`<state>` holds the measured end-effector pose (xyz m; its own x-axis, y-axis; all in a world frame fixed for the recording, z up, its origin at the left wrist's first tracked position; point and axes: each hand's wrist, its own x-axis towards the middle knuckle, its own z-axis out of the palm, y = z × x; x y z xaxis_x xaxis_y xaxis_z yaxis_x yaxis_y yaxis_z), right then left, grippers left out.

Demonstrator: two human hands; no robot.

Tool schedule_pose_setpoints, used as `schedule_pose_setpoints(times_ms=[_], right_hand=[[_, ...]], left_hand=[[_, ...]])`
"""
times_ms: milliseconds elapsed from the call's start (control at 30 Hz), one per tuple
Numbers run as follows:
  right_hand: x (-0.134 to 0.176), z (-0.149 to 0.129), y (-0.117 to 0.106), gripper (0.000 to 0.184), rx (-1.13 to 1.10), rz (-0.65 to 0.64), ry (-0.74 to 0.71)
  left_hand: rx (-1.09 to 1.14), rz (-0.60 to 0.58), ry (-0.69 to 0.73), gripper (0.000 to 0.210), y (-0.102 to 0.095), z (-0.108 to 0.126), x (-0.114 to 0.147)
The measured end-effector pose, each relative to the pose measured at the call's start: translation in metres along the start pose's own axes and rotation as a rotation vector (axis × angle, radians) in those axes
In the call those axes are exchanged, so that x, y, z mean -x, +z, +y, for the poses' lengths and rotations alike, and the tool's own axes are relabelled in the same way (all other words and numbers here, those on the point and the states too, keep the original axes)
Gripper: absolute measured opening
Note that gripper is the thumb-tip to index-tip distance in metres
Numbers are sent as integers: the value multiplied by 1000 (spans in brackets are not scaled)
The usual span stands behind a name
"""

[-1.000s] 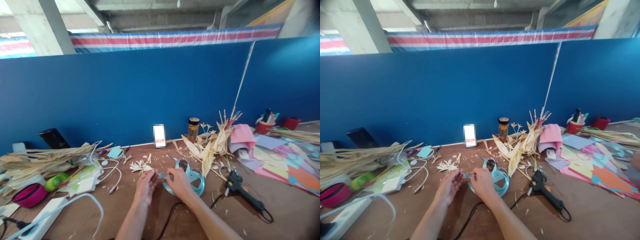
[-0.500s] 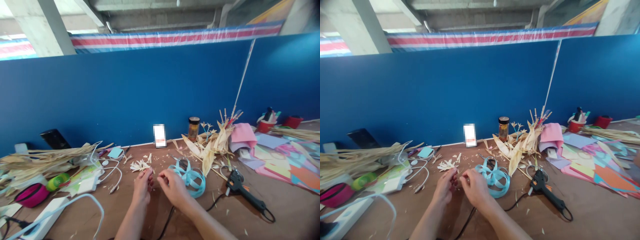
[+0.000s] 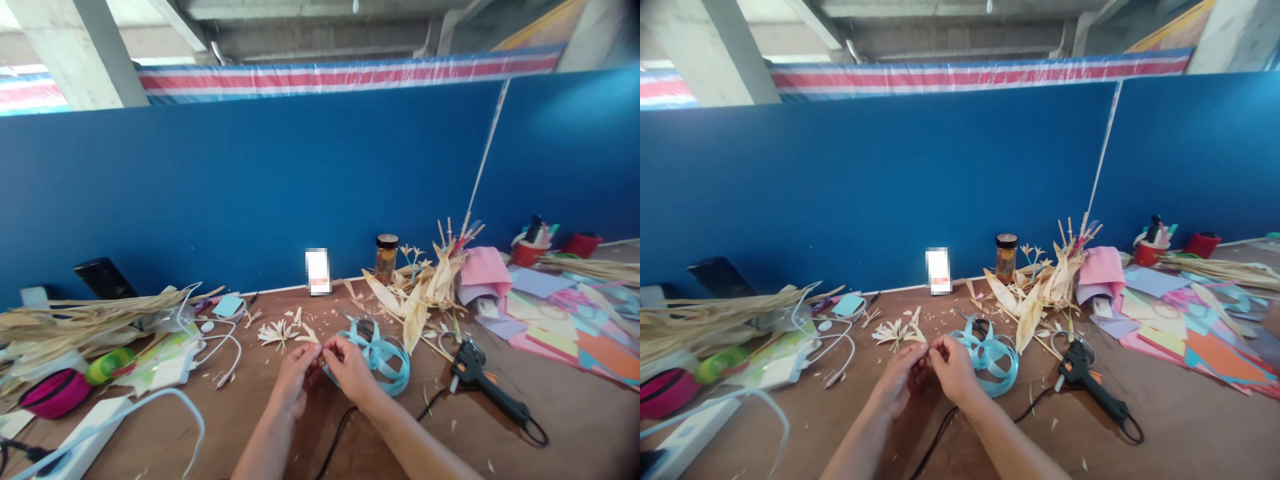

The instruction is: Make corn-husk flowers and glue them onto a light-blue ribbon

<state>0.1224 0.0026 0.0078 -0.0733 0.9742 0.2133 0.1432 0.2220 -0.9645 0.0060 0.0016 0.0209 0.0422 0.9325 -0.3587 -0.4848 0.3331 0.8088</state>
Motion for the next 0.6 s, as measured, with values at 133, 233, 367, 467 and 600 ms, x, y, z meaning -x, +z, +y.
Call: schedule_pose_setpoints(times_ms=[133,233,367,467,600], right_hand=[[0,4,0,15,7,14,8],[0,5,1,16,-7,-6,16],[0,4,1,19,-37,-19,24],[0,3,0,19,-55,-25,26],[1,1,-1,18,-68,-32,9]], left_hand=[[-46,9,57,25,1,0,0],[-77,22,115,27,2,0,0],[-50,19,105,29,2,-2,0],[-29,-10,57,29,2,-2,1],[20,-73,-1,26,1,-2,1]])
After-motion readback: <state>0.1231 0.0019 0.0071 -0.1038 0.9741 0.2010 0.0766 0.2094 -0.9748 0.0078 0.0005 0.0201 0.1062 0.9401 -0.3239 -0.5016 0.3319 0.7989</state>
